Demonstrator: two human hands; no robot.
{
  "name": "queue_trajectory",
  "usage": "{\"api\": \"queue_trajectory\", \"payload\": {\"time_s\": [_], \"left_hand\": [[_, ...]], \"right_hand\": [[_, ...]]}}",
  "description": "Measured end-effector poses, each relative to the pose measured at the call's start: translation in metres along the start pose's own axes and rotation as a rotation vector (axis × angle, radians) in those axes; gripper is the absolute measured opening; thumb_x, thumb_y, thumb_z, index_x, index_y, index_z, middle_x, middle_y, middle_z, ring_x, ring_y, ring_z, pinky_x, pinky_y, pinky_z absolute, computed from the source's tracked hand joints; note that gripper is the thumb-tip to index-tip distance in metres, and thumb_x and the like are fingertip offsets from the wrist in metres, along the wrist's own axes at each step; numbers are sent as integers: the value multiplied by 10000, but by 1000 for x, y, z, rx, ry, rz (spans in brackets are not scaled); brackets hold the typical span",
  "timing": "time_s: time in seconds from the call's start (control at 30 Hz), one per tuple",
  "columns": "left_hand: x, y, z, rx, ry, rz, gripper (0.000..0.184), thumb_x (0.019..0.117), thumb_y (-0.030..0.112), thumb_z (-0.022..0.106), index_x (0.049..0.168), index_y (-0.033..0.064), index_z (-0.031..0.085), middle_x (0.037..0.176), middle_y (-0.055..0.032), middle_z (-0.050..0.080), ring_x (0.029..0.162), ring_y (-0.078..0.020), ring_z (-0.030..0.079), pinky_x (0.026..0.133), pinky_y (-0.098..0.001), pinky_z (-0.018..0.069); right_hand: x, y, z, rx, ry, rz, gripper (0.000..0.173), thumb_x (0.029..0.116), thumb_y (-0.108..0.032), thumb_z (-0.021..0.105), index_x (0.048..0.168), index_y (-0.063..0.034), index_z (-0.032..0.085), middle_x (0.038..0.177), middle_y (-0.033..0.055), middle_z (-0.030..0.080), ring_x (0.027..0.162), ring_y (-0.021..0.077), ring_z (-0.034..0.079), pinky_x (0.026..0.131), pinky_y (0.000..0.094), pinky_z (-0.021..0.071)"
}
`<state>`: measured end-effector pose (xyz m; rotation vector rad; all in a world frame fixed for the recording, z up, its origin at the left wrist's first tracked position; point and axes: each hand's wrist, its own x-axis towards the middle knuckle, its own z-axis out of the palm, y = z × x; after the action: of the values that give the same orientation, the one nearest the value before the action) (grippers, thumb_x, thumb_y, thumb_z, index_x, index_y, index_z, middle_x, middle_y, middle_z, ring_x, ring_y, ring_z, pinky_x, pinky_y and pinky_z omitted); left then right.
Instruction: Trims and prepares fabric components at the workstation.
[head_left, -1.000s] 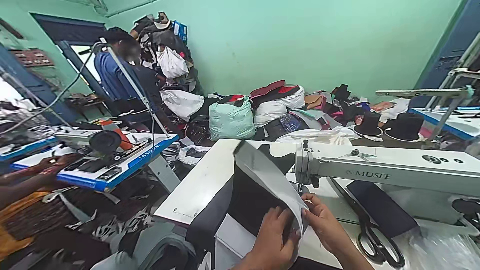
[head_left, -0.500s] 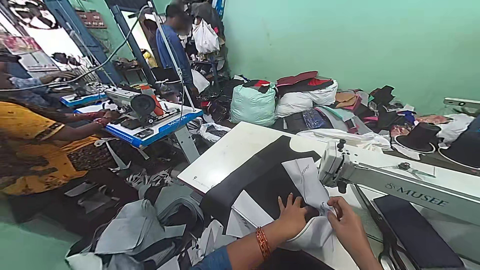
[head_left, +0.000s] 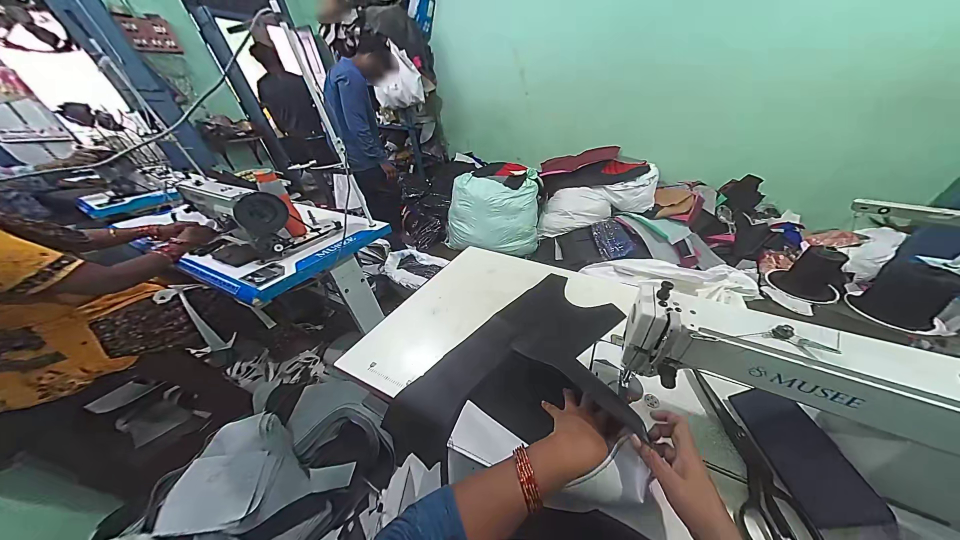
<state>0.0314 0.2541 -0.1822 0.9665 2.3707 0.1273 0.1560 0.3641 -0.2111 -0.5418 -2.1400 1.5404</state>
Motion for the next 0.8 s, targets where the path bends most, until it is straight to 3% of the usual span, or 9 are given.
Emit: {"api": "queue_trajectory", "payload": {"time_s": [0.07,0.13,0.23,0.4,0.47,0.57,0.67,0.73,0.8], "left_hand": [[-1,1,-1,23,-13,-6,616,1056,418,499,1620,248,318,1711,-112,204,1526,-567,68,944,-924,215],[-2,2,-1,37,-20,-16,615,1063,421,483,1625,241,309,1707,-116,219,1532,-562,57,955,-923,209],[-2,4,-3,59,-32,-23,607,1067,412,478,1621,227,313,1698,-141,233,1530,-564,70,961,-913,227],[-6,8,-9,93,-43,-58,596,1063,353,486,1612,188,324,1671,-197,267,1497,-597,146,923,-892,296],[-4,8,-13,92,-66,-90,637,1055,459,460,1631,255,284,1696,-169,215,1503,-593,124,930,-878,307],[0,1,-16,69,-55,-79,688,1012,621,438,1614,304,333,1697,-163,212,1513,-564,131,967,-854,297],[-1,4,-12,176,-55,-86,694,1012,622,446,1620,317,307,1680,-183,245,1515,-516,200,1019,-812,306],[-4,8,-5,255,-53,-115,693,1038,586,419,1633,260,280,1649,-219,302,1480,-505,309,1040,-788,323],[-5,6,2,267,3,-109,693,1043,616,369,1634,266,282,1670,-193,275,1500,-479,296,1078,-762,317]], "right_hand": [[-15,11,0,168,-45,120,570,898,-185,685,1338,71,428,997,96,616,795,91,625,702,283,544],[-32,22,2,305,-130,155,536,921,-109,648,1350,99,404,1123,135,624,987,107,653,879,299,567],[-47,23,5,396,-262,132,625,889,12,658,1415,124,342,1214,130,644,1062,87,673,960,284,565],[-51,13,11,405,-279,229,417,893,12,669,1273,48,499,952,64,721,761,125,713,699,318,622],[-51,7,12,400,-193,246,308,892,-15,683,1171,30,561,845,44,718,651,106,682,602,287,594],[-52,-10,6,365,-96,274,244,871,-31,724,1077,7,599,782,47,718,566,104,661,530,271,579],[-51,-21,-3,252,5,198,235,844,-28,726,1058,-9,633,773,30,723,539,76,642,471,239,535],[-47,-19,-11,59,42,106,207,844,-138,695,1018,-39,645,698,-12,660,494,51,582,443,232,491],[-42,-17,-17,-225,88,-20,173,864,-246,596,860,-73,580,589,-25,479,467,95,484,448,301,422]]}}
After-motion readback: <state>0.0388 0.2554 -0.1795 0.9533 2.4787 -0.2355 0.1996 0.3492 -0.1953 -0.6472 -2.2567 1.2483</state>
